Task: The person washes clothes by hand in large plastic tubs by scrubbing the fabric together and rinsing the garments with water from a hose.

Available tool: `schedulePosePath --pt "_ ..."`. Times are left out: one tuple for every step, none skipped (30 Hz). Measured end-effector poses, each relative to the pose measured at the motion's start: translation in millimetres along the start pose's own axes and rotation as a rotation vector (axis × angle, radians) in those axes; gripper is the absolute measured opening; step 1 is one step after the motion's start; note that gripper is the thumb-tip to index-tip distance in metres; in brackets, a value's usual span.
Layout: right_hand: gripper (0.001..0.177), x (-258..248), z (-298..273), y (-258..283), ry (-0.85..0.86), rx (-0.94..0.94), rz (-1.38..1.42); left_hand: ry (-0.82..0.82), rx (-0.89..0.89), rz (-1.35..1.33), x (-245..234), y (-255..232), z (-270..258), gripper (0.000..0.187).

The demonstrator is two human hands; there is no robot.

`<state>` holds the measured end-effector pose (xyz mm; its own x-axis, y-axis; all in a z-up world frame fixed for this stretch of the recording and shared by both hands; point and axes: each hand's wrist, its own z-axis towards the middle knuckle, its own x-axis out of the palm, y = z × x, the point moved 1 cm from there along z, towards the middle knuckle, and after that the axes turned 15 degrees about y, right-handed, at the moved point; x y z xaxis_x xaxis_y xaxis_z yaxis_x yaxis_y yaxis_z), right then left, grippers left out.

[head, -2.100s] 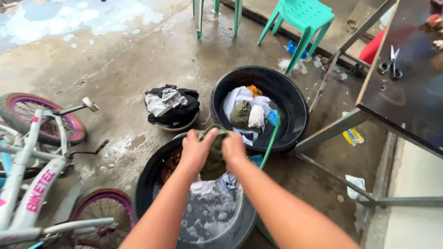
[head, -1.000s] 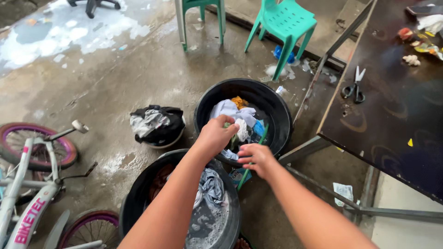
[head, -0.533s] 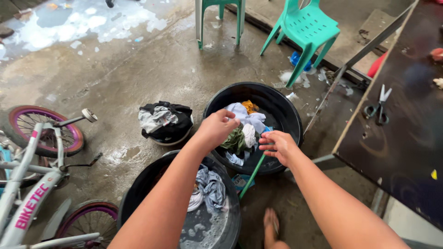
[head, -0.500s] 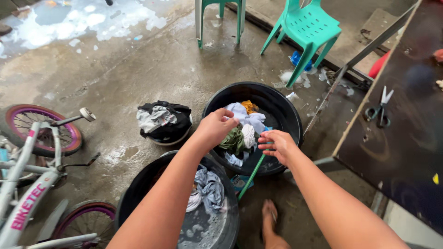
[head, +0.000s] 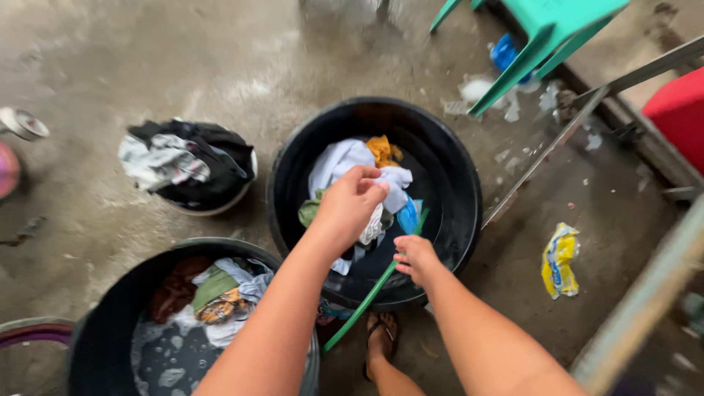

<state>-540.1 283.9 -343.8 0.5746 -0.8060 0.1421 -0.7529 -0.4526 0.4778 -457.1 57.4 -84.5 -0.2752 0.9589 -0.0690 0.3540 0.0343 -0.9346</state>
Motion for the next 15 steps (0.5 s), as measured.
schedulePosePath --pt "0.026 -6 17 -16 -0.020 0.018 0.019 -0.006 -0.007 -0.007 4 12 6 0.046" --pt "0.026 -10 31 -34 -0.036 0.038 0.037 -0.015 -0.017 -0.013 8 25 9 0.045" --pt "0.026 -13 44 -51 -0.053 0.058 0.056 -0.023 -0.027 -0.018 11 38 10 0.044" --pt "0.027 -16 58 -68 -0.071 0.078 0.071 -0.024 -0.036 -0.049 13 51 12 0.044" --pt "0.028 -19 70 -86 -0.089 0.099 0.087 -0.026 -0.046 -0.079 15 64 14 0.044" --pt "0.029 -19 84 -105 -0.101 0.117 0.100 -0.034 -0.055 -0.106 13 77 13 0.043" --pt "0.031 -21 97 -123 -0.145 0.153 0.093 -0.036 -0.067 -0.116 12 90 11 0.043" --pt "0.032 -25 111 -140 -0.190 0.187 0.085 -0.037 -0.077 -0.127 11 101 9 0.042" --pt "0.034 -28 119 -155 -0.236 0.221 0.076 -0.037 -0.087 -0.138 9 112 6 0.042" --pt "0.036 -31 125 -166 -0.269 0.112 0.040 -0.043 -0.104 -0.145 8 121 2 0.042" --pt "0.040 -36 129 -177 -0.302 0.003 0.004 -0.049 -0.122 -0.153 6 130 -2 0.043" --pt "0.045 -40 133 -183 -0.391 0.027 0.035 -0.056 -0.135 -0.158 4 137 -6 0.043" --pt "0.051 -38 137 -187 -0.481 0.050 0.064 -0.070 -0.133 -0.139 1 143 -11 0.042" --pt "0.055 -37 137 -191 -0.422 0.079 0.130 -0.082 -0.131 -0.117 0 149 -17 0.042" --pt "0.059 -39 132 -191 -0.363 0.109 0.196 -0.093 -0.129 -0.096 -2 153 -23 0.041"
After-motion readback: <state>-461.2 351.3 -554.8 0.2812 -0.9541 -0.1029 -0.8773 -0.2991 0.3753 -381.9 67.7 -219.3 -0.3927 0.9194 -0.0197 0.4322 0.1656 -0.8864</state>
